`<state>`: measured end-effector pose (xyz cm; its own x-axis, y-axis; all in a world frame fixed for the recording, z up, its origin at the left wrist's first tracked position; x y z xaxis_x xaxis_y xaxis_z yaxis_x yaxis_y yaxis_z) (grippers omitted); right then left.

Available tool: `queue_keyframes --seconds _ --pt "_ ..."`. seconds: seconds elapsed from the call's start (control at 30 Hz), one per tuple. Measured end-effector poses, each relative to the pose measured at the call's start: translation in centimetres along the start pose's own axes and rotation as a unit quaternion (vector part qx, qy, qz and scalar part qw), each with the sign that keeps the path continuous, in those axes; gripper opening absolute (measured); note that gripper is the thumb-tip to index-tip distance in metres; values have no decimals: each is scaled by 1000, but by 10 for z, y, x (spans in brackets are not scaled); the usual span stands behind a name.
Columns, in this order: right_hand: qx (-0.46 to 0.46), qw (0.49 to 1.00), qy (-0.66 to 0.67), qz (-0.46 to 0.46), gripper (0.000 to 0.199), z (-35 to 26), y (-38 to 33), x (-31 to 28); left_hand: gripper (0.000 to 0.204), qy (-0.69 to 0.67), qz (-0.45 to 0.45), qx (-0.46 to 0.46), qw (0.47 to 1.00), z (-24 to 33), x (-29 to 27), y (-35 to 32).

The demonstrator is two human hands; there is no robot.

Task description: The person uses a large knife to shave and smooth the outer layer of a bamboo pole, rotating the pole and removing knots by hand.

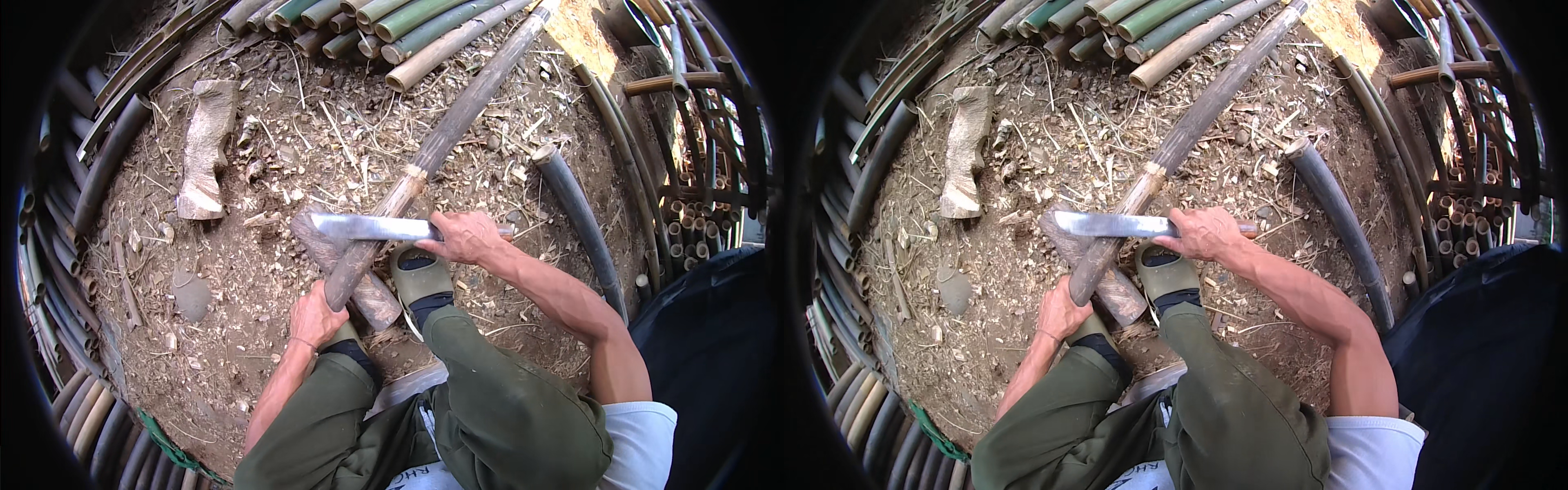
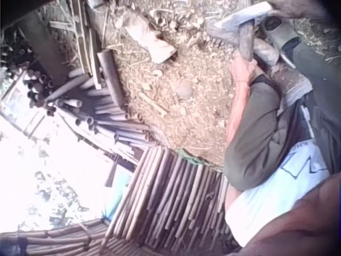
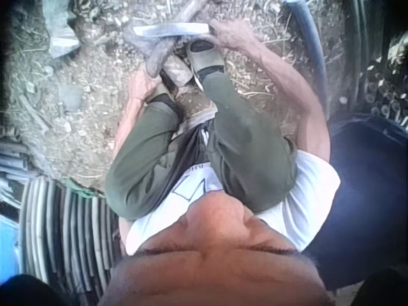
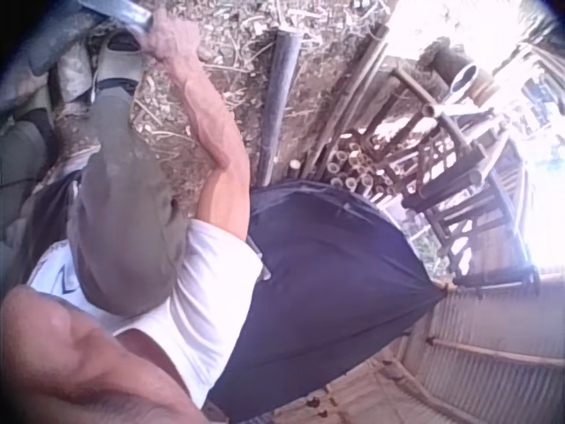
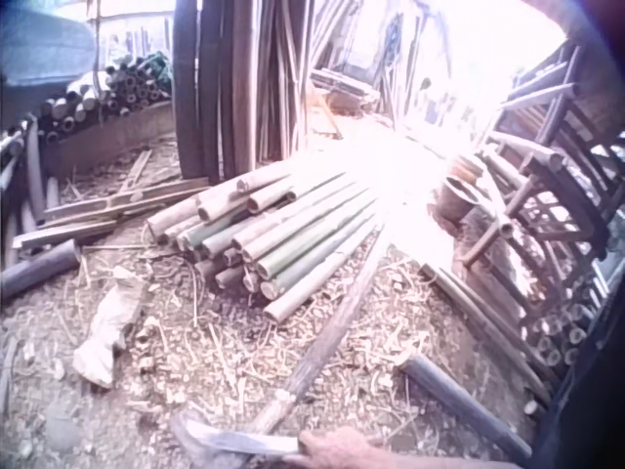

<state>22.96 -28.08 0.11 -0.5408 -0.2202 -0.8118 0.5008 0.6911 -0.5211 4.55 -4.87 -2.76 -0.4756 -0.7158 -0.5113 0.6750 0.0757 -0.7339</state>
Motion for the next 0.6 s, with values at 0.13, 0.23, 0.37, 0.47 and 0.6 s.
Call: queue_keyframes --seconds 0.13,0.23,0.37,0.47,0.6 --pt "233 961 129 68 53 66 11 -12 52 -4 -4 -8 1000 6 -3 5" --pt "145 979 100 -98 61 22 11 -3 52 -2 1 -5 1000 2 -2 9" --pt "236 964 119 -5 60 47 11 -11 52 -5 -1 -7 1000 2 -2 9" --pt "254 957 134 35 57 52 13 -9 55 -17 -32 -5 999 3 -4 10" --pt "24 999 31 10 58 6 8 17 59 -71 -67 40 994 -8 0 13"
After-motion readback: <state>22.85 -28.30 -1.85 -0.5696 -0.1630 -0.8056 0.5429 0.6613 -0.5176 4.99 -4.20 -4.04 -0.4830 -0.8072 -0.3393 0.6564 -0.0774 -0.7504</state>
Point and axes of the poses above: each hand's wrist, its own y-axis towards the middle knuckle, its own x-axis out of the palm, z = x × y, the point moved 6 cm from there along y, towards the middle knuckle, and after that the axes turned 7 degrees about -z, right-handed, at the moved point
